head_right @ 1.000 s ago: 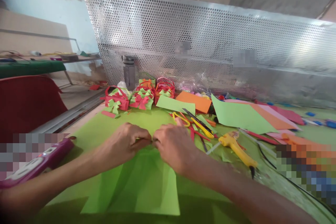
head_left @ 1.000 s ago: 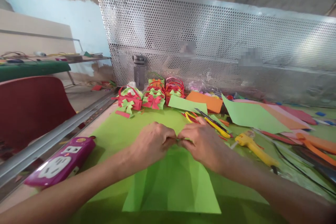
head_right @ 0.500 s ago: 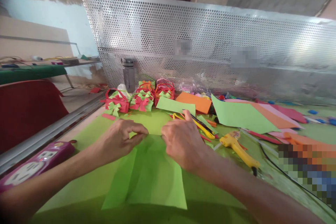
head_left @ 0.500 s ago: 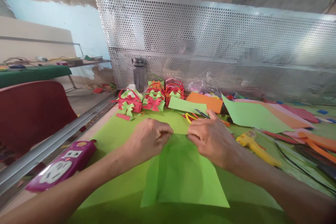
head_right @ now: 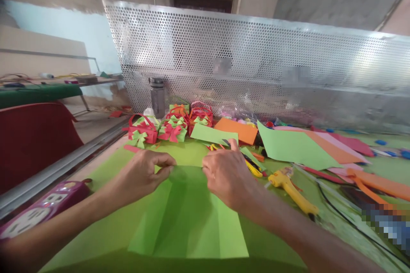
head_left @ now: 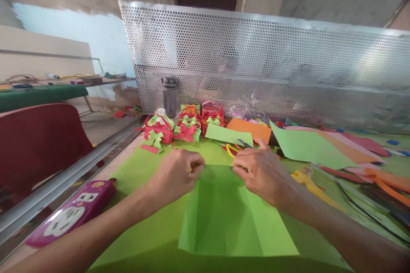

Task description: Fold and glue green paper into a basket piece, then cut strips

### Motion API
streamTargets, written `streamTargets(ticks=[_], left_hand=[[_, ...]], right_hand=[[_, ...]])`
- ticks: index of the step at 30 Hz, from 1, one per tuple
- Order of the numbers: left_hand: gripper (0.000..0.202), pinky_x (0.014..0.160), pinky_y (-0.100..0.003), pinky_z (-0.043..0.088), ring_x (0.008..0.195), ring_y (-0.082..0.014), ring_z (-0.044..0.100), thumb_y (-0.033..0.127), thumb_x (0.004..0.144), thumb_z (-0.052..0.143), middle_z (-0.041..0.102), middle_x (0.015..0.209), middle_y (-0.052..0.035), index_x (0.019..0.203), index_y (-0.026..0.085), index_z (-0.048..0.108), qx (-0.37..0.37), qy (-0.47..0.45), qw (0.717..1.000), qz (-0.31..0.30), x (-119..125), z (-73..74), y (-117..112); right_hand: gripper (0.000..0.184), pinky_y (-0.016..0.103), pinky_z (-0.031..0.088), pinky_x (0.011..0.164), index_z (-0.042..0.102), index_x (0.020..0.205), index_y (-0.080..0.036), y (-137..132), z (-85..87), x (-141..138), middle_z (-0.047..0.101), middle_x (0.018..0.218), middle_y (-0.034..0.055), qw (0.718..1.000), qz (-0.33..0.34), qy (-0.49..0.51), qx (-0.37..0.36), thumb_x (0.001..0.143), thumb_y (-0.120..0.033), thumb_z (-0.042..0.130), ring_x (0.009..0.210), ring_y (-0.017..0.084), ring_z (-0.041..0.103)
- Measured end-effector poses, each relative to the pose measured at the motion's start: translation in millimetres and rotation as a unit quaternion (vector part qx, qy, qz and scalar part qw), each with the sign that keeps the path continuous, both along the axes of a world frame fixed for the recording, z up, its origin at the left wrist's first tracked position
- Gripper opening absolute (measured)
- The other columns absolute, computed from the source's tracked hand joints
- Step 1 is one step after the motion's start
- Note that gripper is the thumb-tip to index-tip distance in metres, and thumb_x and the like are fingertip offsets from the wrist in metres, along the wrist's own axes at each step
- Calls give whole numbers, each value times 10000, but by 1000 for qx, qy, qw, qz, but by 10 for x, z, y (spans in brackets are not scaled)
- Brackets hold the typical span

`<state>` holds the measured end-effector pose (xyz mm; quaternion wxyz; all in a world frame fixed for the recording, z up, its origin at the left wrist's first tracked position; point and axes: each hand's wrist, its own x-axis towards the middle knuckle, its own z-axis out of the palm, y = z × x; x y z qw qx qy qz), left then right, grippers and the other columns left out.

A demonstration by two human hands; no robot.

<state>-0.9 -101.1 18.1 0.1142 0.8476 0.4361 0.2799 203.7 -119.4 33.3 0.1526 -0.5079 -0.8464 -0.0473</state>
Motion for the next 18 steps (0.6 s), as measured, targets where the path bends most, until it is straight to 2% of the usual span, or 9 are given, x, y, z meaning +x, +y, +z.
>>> streamTargets(ticks=[5, 12, 15, 18], left_hand=[[229, 474, -195, 336, 476, -95, 489, 123, 739, 442, 598, 547, 0, 592, 137, 617, -4, 2, 1000, 22, -3, -6, 10], [249, 524, -213, 395, 539, -118, 556, 94, 733, 427, 666, 651, -22, 734, 130, 673, -37, -20, 999, 16, -31, -7, 52], [259, 614, -247, 449, 706, -159, 621, 182, 809, 423, 699, 836, -66, 891, 126, 661, -120, -136, 983, 22, -47, 5, 97], [368, 801, -324, 451, 1016, -218, 583, 417, 873, 415, 633, 1131, -108, 1031, 153, 617, -259, -274, 926, 32, -64, 2, 130]], right_hand=[[261, 420, 237, 902, 503, 534, -169, 16, 3, 16, 563, 580, -47, 1000, -18, -11, 6, 786, -97, 494, 552, 94, 451], [287, 402, 276, 886, 477, 502, -166, 21, 6, 34, 545, 534, -53, 1000, -16, 7, 7, 784, -113, 476, 520, 81, 436], [262, 346, 349, 779, 529, 519, -180, 79, 7, 83, 571, 525, -36, 999, -21, 45, 12, 775, -150, 480, 488, 89, 437], [224, 275, 374, 622, 575, 555, -183, 168, 21, 158, 591, 537, -16, 995, -25, 92, -27, 760, -194, 484, 489, 106, 466]])
